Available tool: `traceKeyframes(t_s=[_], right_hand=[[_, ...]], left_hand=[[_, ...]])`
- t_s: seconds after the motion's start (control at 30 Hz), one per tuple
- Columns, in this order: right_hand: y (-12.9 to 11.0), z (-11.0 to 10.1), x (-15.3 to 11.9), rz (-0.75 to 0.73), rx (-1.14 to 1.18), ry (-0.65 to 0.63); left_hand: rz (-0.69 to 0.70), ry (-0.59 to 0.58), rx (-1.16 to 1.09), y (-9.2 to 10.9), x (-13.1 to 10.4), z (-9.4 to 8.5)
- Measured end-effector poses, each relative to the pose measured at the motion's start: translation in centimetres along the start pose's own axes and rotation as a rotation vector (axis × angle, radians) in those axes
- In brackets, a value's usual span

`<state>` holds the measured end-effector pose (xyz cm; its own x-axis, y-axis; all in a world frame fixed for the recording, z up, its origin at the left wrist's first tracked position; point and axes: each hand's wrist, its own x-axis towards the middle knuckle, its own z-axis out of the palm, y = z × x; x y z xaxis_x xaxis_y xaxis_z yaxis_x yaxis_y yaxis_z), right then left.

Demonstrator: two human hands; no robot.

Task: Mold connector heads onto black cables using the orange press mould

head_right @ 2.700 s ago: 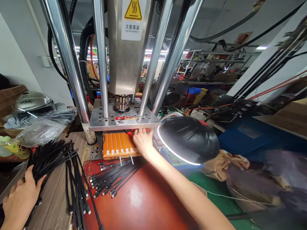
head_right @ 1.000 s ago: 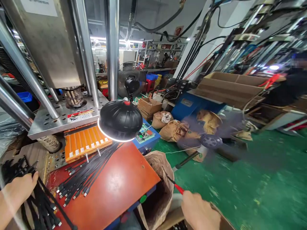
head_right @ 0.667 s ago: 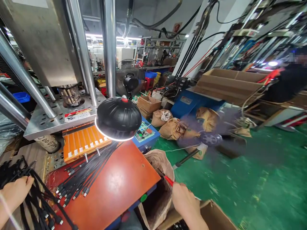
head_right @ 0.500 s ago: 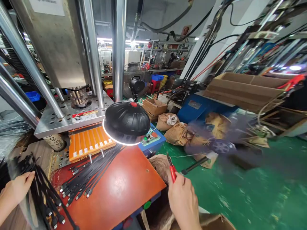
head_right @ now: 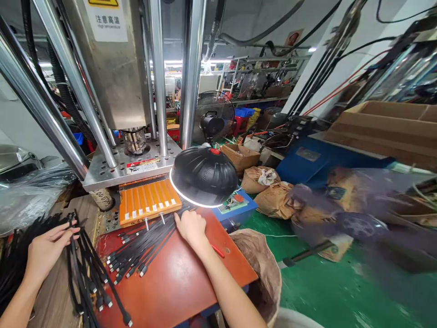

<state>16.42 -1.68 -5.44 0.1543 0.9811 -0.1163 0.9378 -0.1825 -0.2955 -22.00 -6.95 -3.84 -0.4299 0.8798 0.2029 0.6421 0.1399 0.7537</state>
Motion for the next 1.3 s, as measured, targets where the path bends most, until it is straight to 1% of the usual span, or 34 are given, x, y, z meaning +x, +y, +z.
traceKeyframes(t_s=[0.07, 0.13, 0.27, 0.37, 0.43, 0.5, 0.6, 0.67, 0.73, 0.83, 0.93, 1.0, 1.03, 1.1, 1.13, 1.2, 1.23, 1.3], right_hand=[[0.0, 0.4, 1.2, 0.024, 0.058, -0.005], [0.6, 0.7, 1.6, 0.052, 0.114, 0.001], [1.3, 1.0, 2.1, 0.114, 0.164, 0.053], [1.3, 1.2, 2.8, 0.133, 0.250, 0.054], [1.3, 1.2, 3.0, 0.123, 0.351, 0.068], [1.4, 1.0, 2.7, 0.079, 0.468, 0.119], [1.8, 0.5, 1.5, -0.008, 0.643, 0.246], [2.0, -0.2, 0.5, -0.055, 0.748, 0.320], [2.0, -1.2, -0.7, -0.103, 0.833, 0.362], [1.2, -3.5, -3.0, -0.203, 1.028, 0.350], [-0.3, -6.4, -6.0, -0.390, 1.238, 0.264], [-1.5, -8.2, -7.8, -0.548, 1.239, 0.210], [-2.1, -9.0, -8.5, -0.617, 1.197, 0.196], [-3.2, -10.4, -9.8, -0.725, 1.050, 0.207], [-3.7, -11.1, -10.2, -0.769, 0.965, 0.237], [-4.6, -12.3, -10.9, -0.844, 0.819, 0.336], [-5.0, -12.7, -11.2, -0.879, 0.764, 0.385], [-5.6, -13.3, -11.5, -0.930, 0.684, 0.435]], left_hand=[[-0.071, -0.025, -0.156, 0.7, -0.4, -0.2], [-0.097, -0.012, -0.236, 1.6, -0.7, -0.4], [-0.051, -0.023, -0.298, 3.6, -1.4, -0.4], [0.008, -0.059, -0.286, 5.6, -1.7, -0.1], [0.039, -0.100, -0.292, 7.1, -1.8, 0.0], [0.056, -0.158, -0.315, 8.8, -1.9, -0.2], [0.072, -0.227, -0.348, 11.6, -2.4, -0.5], [0.093, -0.229, -0.330, 13.2, -3.0, -0.6], [0.143, -0.211, -0.306, 14.5, -3.7, -0.4], [0.253, -0.217, -0.327, 16.0, -5.0, 0.2], [0.341, -0.265, -0.395, 17.5, -6.3, 0.7], [0.401, -0.316, -0.414, 18.6, -6.9, 0.8], [0.439, -0.329, -0.407, 19.1, -7.1, 0.8], [0.529, -0.307, -0.358, 20.1, -7.3, 0.5], [0.568, -0.280, -0.332, 20.6, -7.4, 0.3], [0.618, -0.233, -0.318, 21.4, -7.6, -0.2], [0.628, -0.222, -0.332, 21.8, -7.7, -0.5], [0.638, -0.223, -0.381, 22.4, -7.8, -0.9]])
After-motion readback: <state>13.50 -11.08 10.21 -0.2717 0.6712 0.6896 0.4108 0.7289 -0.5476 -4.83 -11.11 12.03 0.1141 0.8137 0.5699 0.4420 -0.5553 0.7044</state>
